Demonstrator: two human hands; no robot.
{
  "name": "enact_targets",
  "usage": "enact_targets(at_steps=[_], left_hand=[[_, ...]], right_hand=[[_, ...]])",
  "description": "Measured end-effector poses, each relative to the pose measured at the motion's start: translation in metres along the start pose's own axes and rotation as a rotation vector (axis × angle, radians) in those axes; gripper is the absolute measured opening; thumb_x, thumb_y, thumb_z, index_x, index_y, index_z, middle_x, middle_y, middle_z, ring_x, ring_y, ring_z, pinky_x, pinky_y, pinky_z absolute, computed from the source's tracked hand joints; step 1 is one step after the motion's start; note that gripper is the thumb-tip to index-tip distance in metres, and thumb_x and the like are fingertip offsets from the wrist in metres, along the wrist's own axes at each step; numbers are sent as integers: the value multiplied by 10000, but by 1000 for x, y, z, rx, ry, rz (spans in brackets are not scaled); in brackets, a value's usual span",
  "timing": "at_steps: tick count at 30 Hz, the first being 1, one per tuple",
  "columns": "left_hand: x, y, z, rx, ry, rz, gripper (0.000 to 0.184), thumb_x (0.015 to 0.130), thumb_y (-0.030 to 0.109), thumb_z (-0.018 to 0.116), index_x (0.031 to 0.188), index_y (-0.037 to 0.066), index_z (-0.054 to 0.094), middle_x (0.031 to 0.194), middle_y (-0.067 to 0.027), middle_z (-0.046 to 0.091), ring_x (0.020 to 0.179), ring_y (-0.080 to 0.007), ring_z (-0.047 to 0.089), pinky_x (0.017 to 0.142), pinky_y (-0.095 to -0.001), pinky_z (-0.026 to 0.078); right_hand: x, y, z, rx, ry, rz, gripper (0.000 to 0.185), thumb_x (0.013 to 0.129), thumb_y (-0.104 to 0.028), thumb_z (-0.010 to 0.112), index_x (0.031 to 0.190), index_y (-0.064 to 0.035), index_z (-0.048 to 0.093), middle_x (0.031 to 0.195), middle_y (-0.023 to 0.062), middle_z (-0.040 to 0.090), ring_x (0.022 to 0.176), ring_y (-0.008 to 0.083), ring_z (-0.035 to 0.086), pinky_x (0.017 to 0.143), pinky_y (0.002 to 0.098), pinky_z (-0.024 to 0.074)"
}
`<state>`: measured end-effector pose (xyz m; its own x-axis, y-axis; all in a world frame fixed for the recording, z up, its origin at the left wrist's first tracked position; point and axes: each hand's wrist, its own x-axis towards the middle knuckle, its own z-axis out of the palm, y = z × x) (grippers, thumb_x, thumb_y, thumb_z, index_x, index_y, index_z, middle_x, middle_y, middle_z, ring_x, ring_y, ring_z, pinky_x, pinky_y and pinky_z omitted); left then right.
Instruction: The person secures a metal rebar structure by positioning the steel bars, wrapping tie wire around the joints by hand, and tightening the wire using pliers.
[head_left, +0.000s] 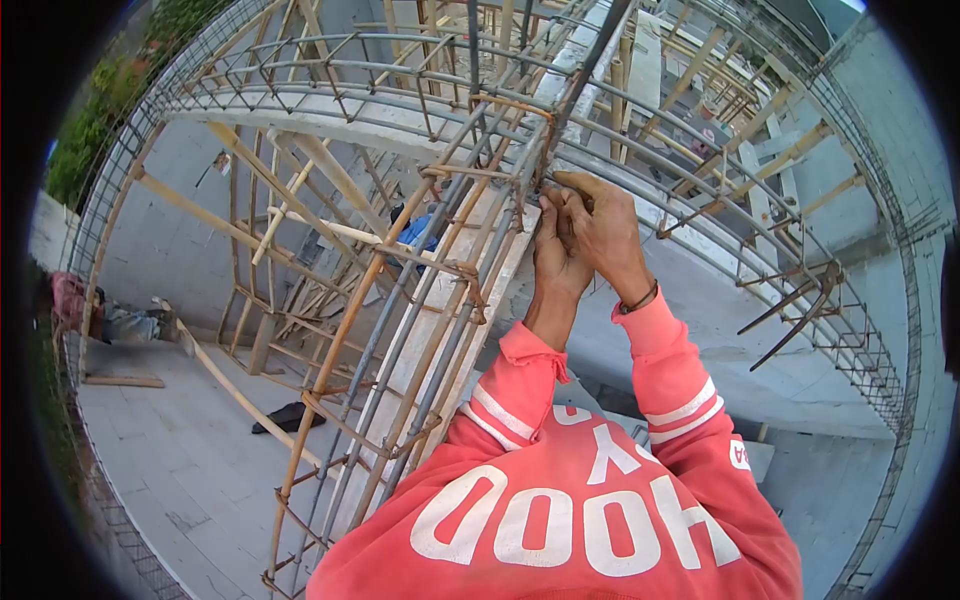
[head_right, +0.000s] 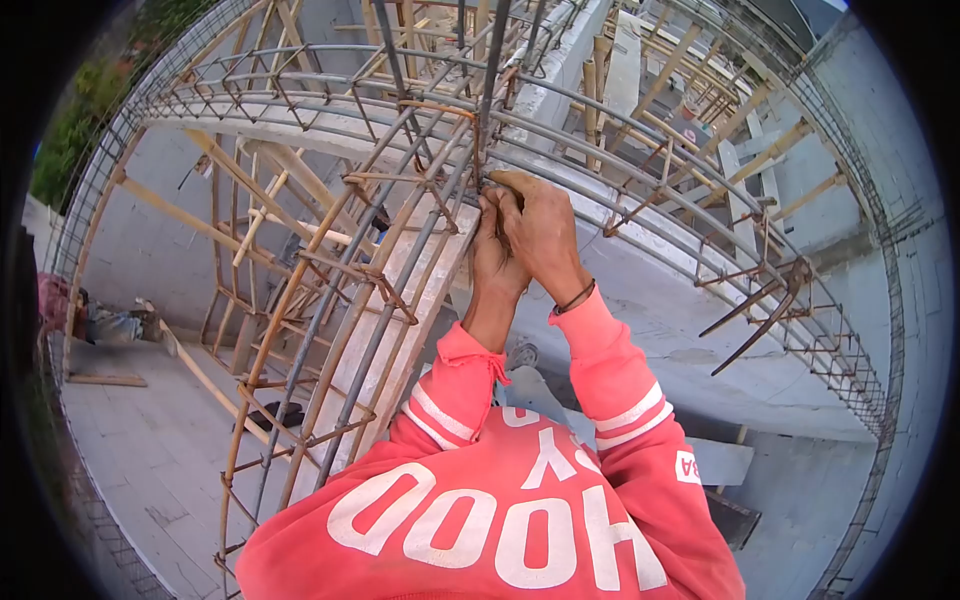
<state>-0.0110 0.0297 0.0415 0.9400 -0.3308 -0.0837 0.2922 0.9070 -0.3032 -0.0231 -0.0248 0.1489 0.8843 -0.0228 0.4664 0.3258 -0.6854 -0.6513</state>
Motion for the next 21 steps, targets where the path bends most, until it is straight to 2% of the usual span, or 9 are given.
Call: enact_targets(at_steps=[2, 4, 8, 11, 13, 14, 16, 19, 21], left_hand=[[6, 3, -3, -19, 11, -6, 231, 1035, 332, 616, 1164, 152, 682, 1198, 0, 711, 1173, -166, 634, 1079, -371, 482], [7, 2, 1, 63, 65, 0, 228, 1029, 324, 625, 1161, 146, 677, 1087, 6, 708, 1068, -150, 651, 999, -343, 543], [-1, -2, 10, 129, 31, 15, 233, 1018, 343, 638, 1144, 153, 682, 1118, 14, 716, 1101, -147, 650, 1016, -340, 526], [-9, -4, 19, 160, 17, 34, 237, 1010, 355, 647, 1133, 157, 685, 1138, 20, 721, 1123, -146, 649, 1028, -338, 514], [-9, -7, 26, 218, 85, 73, 253, 1012, 386, 639, 1102, 154, 681, 1052, 29, 705, 1035, -127, 652, 931, -311, 545], [-9, -7, 29, 213, 91, 78, 253, 1012, 386, 639, 1102, 154, 681, 1052, 29, 705, 1035, -127, 652, 931, -311, 545], [-6, -6, 31, 365, 111, 82, 269, 1012, 407, 638, 1063, 144, 670, 948, 36, 662, 925, -117, 634, 832, -292, 545], [-2, -8, 27, 446, 151, 183, 307, 1002, 412, 672, 1129, 133, 662, 1027, 19, 640, 959, -128, 612, 808, -300, 526], [0, -8, 26, 468, 189, 185, 293, 1006, 402, 672, 1101, 126, 664, 978, 18, 634, 899, -126, 611, 765, -295, 520]], right_hand=[[2, 1, -2, -56, -9, -20, 235, 919, -88, 610, 1096, -7, 743, 1039, 216, 733, 933, 408, 704, 829, 438, 563], [1, 0, -4, -94, -5, -25, 230, 919, -104, 623, 1089, -12, 748, 1033, 210, 734, 928, 400, 706, 818, 436, 564], [-1, 9, -4, -159, 1, -84, 217, 909, -141, 666, 1069, -34, 764, 965, 197, 730, 867, 386, 704, 762, 442, 560], [-11, 9, -6, -138, -11, -26, 205, 896, -124, 683, 1064, -49, 774, 901, 200, 713, 796, 390, 689, 717, 453, 544], [-18, 8, -4, -145, 0, -12, 203, 891, -114, 688, 1063, -55, 778, 883, 203, 706, 774, 393, 682, 700, 457, 536], [-21, 7, -3, -151, 20, 0, 202, 886, -104, 693, 1061, -60, 782, 866, 206, 698, 752, 397, 675, 684, 460, 527], [-24, 0, -3, -147, 1, 24, 201, 883, -102, 695, 1058, -56, 783, 858, 209, 696, 746, 398, 673, 684, 460, 526], [-25, -4, -4, -114, -13, 47, 198, 880, -93, 685, 1045, -41, 782, 854, 225, 696, 757, 404, 676, 694, 461, 527], [-24, -3, -4, -83, -15, 37, 196, 880, -87, 673, 1035, -30, 780, 858, 237, 699, 773, 408, 681, 705, 463, 530]])
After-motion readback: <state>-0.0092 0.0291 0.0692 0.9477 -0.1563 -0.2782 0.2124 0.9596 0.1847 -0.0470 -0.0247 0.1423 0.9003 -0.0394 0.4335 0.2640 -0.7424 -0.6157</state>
